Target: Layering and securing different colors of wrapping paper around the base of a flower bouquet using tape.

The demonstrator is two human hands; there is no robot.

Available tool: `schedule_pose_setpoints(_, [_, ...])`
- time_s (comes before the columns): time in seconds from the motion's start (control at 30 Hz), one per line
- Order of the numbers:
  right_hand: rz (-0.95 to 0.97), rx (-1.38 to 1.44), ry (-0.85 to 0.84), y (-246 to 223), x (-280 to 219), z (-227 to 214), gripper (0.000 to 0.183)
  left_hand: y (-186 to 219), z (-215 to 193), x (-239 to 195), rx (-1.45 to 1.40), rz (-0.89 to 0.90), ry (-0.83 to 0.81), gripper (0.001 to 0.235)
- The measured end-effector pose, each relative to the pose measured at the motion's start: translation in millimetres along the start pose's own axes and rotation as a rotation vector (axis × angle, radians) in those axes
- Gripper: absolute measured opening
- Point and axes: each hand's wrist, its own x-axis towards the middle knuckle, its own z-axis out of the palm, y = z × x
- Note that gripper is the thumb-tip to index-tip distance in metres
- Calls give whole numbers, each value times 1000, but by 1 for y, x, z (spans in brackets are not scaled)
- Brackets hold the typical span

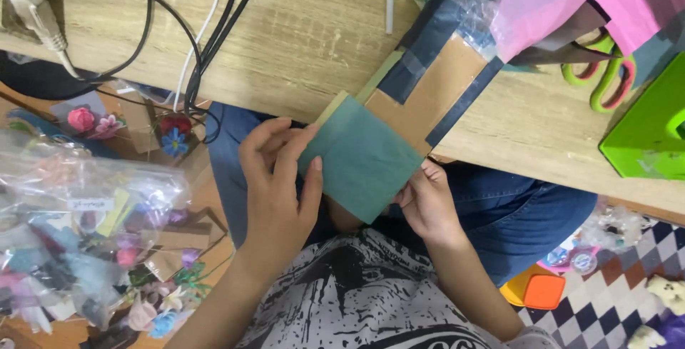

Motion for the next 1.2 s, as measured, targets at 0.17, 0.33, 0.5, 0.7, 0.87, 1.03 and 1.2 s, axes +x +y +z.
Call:
schedule_pose_setpoints(0.17, [8,58,-186,7,3,-13,27,29,-5,8,34,-17,0,22])
schedule_pose_setpoints(0.33, [10,72,-219,8,5,-15,34,32,-6,6,35,-19,-24,23])
schedule_pose_setpoints(0.5, [18,51,-206,8,2,-12,36,26,-1,0,186,103,-39,26])
schedule_pose_setpoints(0.7, [102,71,-261,-22,-21,21,32,25,16,-17,264,-16,-153,98])
schedule_pose_setpoints(0.87, [114,-22,-262,-20,-24,26,42,25,23,-19,342,-37,-93,106])
schedule_pose_setpoints(1.03, [71,40,-315,-9,-20,17,58,24,21,-16,378,-16,-97,106])
schedule_pose_setpoints(1.2, [-16,-78,-263,-8,-21,26,60,25,21,-14,387,0,-110,105])
